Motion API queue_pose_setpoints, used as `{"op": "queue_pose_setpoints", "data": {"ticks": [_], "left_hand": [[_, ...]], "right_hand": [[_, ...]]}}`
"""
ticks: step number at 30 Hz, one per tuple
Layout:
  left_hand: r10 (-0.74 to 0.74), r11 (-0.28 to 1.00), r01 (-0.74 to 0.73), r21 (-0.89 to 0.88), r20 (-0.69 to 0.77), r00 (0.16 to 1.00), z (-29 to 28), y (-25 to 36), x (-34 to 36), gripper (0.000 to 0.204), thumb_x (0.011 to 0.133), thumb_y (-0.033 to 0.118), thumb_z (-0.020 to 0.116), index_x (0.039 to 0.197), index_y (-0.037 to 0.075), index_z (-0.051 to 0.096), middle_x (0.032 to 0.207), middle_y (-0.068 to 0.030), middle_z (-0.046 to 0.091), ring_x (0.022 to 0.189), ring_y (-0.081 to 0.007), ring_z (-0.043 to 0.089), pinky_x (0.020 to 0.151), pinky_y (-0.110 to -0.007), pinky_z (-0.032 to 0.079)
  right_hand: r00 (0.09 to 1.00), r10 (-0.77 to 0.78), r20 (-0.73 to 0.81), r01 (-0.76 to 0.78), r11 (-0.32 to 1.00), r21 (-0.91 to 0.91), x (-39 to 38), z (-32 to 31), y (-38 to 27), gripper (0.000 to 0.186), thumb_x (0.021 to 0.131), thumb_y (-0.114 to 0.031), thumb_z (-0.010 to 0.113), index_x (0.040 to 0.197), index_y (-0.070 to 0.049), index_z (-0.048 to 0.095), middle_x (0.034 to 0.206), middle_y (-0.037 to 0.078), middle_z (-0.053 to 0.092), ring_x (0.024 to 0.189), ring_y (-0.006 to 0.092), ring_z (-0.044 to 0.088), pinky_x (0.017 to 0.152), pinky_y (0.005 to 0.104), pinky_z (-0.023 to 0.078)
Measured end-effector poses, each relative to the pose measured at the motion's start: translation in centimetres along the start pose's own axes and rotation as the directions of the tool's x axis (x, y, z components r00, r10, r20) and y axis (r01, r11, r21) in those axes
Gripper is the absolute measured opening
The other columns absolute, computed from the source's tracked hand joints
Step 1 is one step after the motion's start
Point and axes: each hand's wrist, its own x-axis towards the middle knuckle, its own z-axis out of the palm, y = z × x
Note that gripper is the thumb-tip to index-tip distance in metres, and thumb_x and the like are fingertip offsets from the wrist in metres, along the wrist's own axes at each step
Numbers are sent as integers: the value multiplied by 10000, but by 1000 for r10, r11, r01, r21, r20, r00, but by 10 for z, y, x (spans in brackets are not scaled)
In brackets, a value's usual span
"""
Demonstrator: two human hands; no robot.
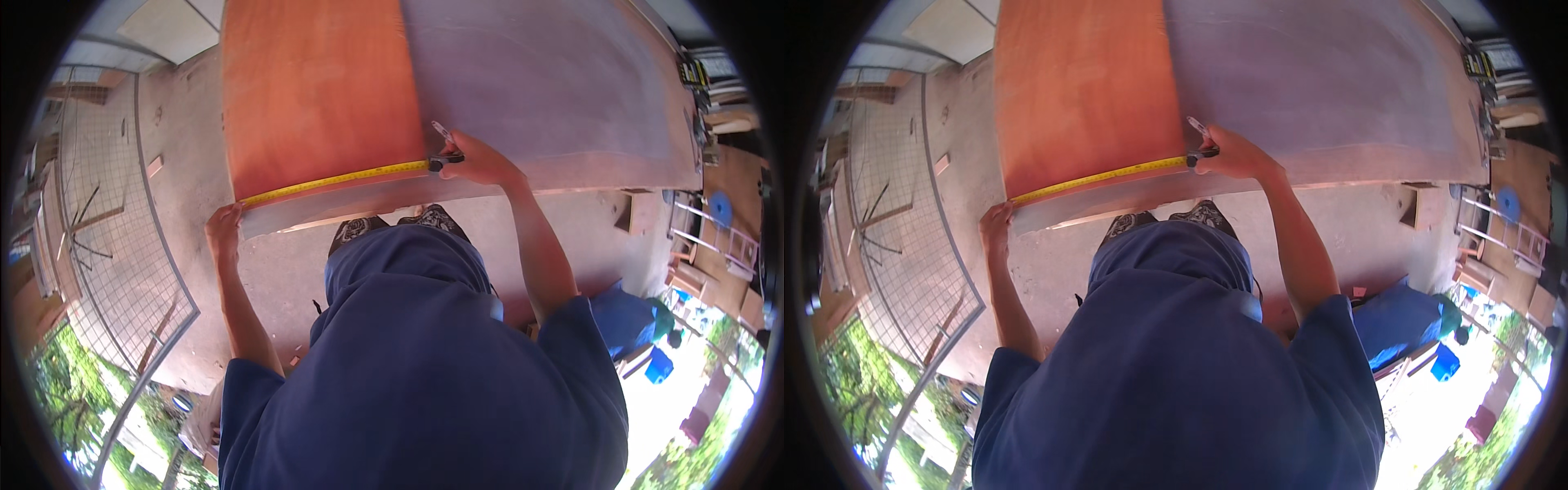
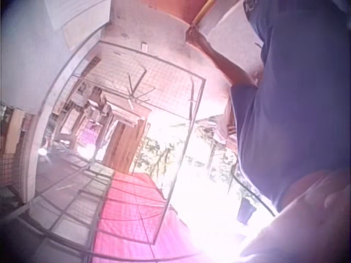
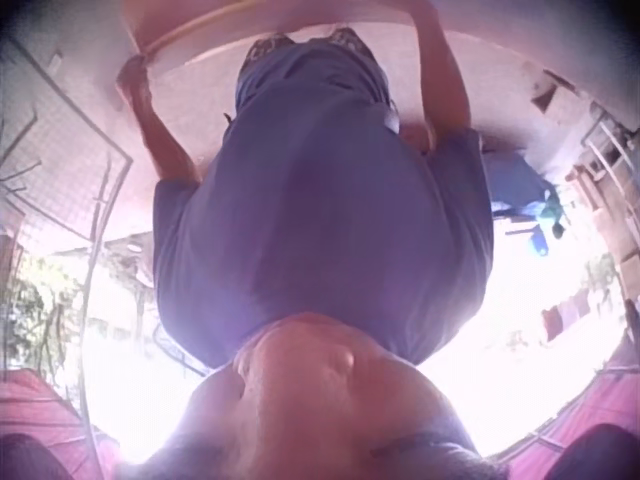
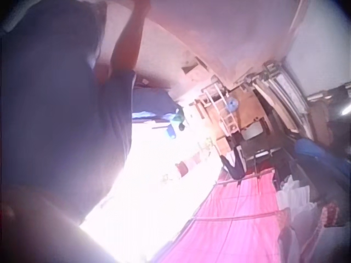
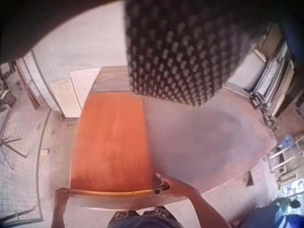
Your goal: The person measures a large sheet of plywood using a tape measure and marks it with a pen. They then use a straight edge and a utility knife to score and cut the sheet along the marked line.
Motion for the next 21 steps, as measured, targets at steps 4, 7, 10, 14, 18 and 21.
{"op": "queue_pose_setpoints", "data": {"ticks": [4,7,10,14,18,21], "left_hand": [[-53,997,53,-55,5,999,0,1,-2,250,1032,210,784,1116,-25,806,818,-14,681,749,-98,564,696,-268,441],[-77,995,77,-63,-1,997,-1,4,-1,253,1035,210,781,1124,-26,797,824,-9,678,755,-99,566,699,-266,442],[-78,997,78,-18,-7,997,-2,7,1,256,1039,207,776,1144,-26,788,833,-4,672,758,-99,565,703,-267,444],[-94,995,94,-15,-5,996,-3,5,5,260,1042,197,769,1185,-19,781,890,-12,703,787,-101,589,730,-269,464],[-120,992,117,-52,-49,992,-3,-4,8,266,1039,187,769,1222,-6,780,1000,-44,759,855,-116,638,780,-273,493],[-11,994,8,-106,-25,1000,-2,-9,9,284,1034,199,777,1263,32,779,1090,-48,779,916,-134,659,810,-288,508]], "right_hand": [[999,-13,-47,13,1000,5,-9,-5,10,515,799,-267,872,1149,-31,578,1141,127,716,1047,238,667,923,384,507],[1000,17,-25,-16,1000,24,-8,-7,17,544,803,-250,873,1187,-23,562,1255,138,715,1125,235,649,1000,377,488],[1000,3,-13,-3,999,52,-8,-9,21,609,791,-261,886,1248,-10,571,1249,145,706,1149,254,657,1019,377,488],[999,-49,-5,49,998,38,-9,-9,25,678,777,-273,901,1298,-5,559,1250,152,694,1183,280,655,1044,377,481],[989,-142,-48,143,990,13,-16,-4,33,730,769,-287,917,1322,-1,535,1299,158,687,1211,292,644,1074,379,470],[987,-158,-16,158,987,-3,-25,-7,46,739,775,-294,926,1326,-3,527,1340,161,683,1233,299,641,1090,389,465]]}}
